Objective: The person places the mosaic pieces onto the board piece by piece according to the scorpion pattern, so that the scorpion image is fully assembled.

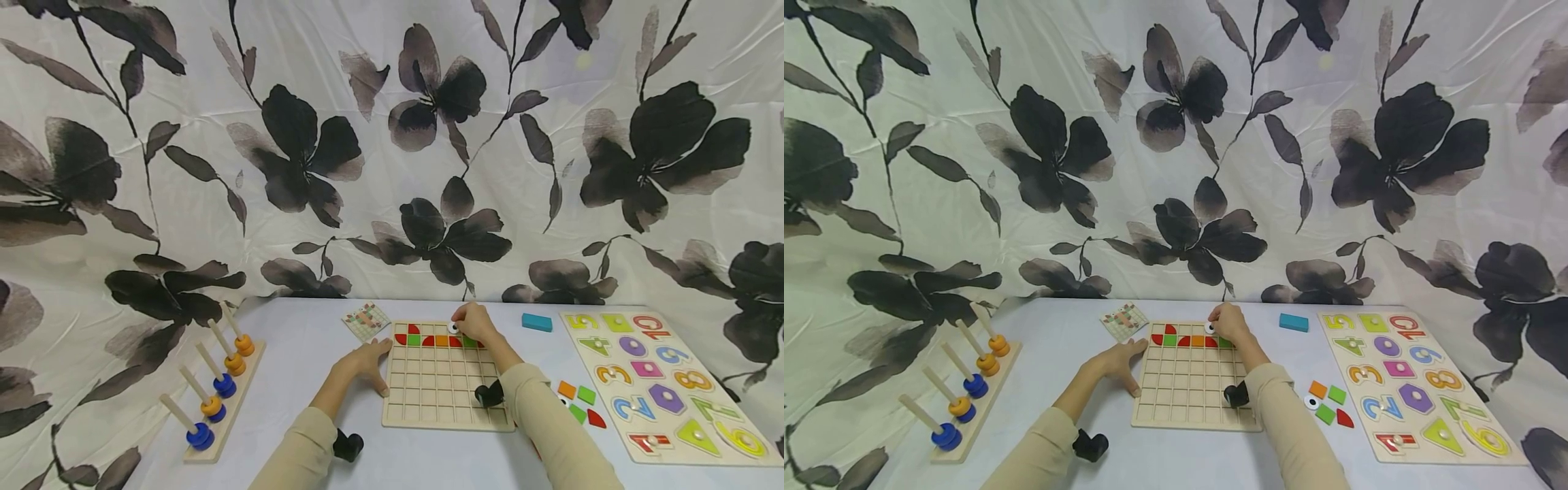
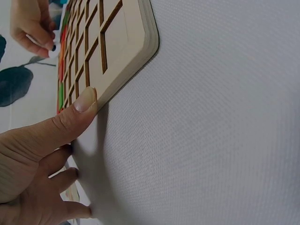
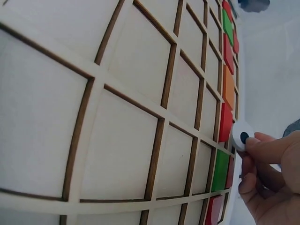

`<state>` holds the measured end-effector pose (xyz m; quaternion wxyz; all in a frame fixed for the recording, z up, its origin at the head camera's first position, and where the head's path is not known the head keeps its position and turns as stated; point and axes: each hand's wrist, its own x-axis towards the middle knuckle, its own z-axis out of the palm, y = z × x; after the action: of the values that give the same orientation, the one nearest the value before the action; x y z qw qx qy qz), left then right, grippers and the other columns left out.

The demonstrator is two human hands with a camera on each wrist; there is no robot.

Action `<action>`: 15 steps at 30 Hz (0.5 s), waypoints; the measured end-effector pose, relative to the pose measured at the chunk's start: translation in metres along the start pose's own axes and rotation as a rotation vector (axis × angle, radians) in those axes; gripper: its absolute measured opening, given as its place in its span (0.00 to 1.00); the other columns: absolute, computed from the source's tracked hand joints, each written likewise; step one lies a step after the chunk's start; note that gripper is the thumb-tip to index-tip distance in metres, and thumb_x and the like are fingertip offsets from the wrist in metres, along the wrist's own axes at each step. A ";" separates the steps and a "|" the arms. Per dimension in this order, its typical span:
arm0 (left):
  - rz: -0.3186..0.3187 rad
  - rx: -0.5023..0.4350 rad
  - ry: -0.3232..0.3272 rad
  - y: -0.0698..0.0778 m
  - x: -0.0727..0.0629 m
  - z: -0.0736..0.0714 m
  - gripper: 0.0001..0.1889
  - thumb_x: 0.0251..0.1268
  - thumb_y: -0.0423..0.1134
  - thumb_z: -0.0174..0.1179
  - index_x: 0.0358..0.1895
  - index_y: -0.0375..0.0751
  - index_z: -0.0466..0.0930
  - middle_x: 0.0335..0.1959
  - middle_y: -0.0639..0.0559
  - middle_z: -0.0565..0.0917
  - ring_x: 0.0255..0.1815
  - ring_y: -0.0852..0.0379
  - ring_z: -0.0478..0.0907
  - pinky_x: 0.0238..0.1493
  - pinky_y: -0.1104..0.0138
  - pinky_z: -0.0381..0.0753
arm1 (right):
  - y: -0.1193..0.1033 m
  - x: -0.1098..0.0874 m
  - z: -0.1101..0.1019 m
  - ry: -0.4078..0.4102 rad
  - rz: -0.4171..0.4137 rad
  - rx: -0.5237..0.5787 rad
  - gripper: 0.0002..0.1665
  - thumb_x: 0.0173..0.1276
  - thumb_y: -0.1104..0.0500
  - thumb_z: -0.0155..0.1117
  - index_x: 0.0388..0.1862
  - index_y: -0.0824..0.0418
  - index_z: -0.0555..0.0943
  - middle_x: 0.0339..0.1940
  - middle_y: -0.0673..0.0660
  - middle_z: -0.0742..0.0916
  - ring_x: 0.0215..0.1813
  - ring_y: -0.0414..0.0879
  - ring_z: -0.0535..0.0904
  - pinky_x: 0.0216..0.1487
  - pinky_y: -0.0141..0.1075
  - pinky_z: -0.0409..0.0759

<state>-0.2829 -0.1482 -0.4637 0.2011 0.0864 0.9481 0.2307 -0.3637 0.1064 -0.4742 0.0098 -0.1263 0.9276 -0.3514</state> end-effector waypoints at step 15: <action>0.014 0.015 0.009 -0.002 0.000 0.001 0.54 0.32 0.38 0.79 0.71 0.40 0.60 0.72 0.37 0.58 0.72 0.36 0.52 0.66 0.40 0.56 | -0.007 -0.002 -0.001 -0.139 -0.016 -0.179 0.10 0.60 0.68 0.64 0.39 0.70 0.85 0.39 0.62 0.87 0.48 0.57 0.81 0.50 0.45 0.80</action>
<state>-0.2829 -0.1491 -0.4653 0.1945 0.0933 0.9501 0.2252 -0.3601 0.1022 -0.4694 0.0602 -0.1583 0.9513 -0.2575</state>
